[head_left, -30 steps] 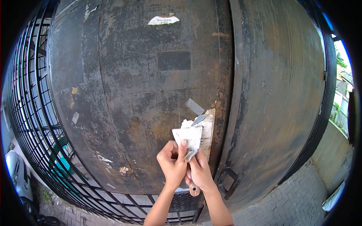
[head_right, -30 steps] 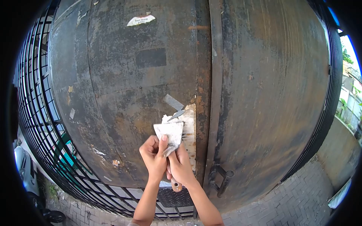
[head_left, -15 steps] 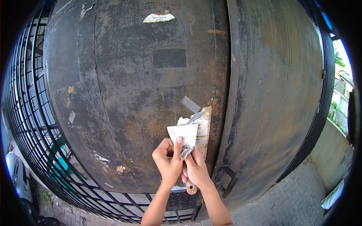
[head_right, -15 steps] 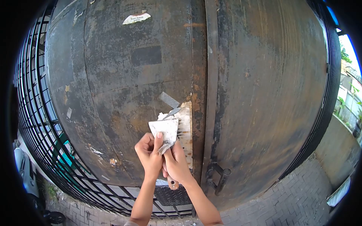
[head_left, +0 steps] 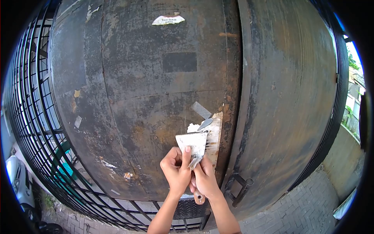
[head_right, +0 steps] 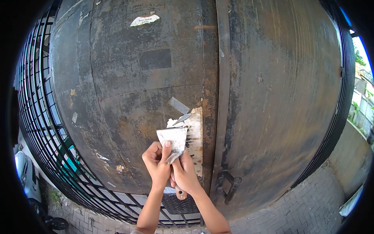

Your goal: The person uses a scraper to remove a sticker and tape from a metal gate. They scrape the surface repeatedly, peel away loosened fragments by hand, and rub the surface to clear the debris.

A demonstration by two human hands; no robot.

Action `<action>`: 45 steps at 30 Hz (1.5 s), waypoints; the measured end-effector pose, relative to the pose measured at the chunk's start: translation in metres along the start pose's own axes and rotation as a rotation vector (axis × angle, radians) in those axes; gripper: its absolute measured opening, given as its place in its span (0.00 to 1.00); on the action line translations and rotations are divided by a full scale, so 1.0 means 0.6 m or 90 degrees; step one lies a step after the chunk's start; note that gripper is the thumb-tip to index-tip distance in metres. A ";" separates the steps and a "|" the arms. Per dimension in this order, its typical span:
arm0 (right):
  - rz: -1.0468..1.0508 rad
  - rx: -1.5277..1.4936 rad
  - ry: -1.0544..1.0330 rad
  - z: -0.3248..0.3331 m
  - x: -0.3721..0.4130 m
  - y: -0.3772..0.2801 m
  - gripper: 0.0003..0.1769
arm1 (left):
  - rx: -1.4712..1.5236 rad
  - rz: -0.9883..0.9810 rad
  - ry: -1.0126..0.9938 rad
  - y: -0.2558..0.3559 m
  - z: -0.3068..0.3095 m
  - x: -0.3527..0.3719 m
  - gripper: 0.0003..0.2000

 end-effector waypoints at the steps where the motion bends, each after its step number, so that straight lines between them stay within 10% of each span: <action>1: -0.011 0.023 -0.010 -0.001 0.003 -0.001 0.12 | -0.005 -0.008 0.006 -0.008 0.002 0.003 0.19; 45: -0.003 0.027 -0.003 -0.014 -0.010 -0.024 0.15 | 0.001 -0.020 -0.006 0.009 0.001 -0.018 0.19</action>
Point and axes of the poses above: each hand's wrist, its own x-axis away from the middle knuckle, its own z-axis out of the back of the hand, y = z × x, the point moved 1 cm from there along -x, towards the middle knuckle, and after that the axes turned 2 degrees about -z, right-handed, at the moved point
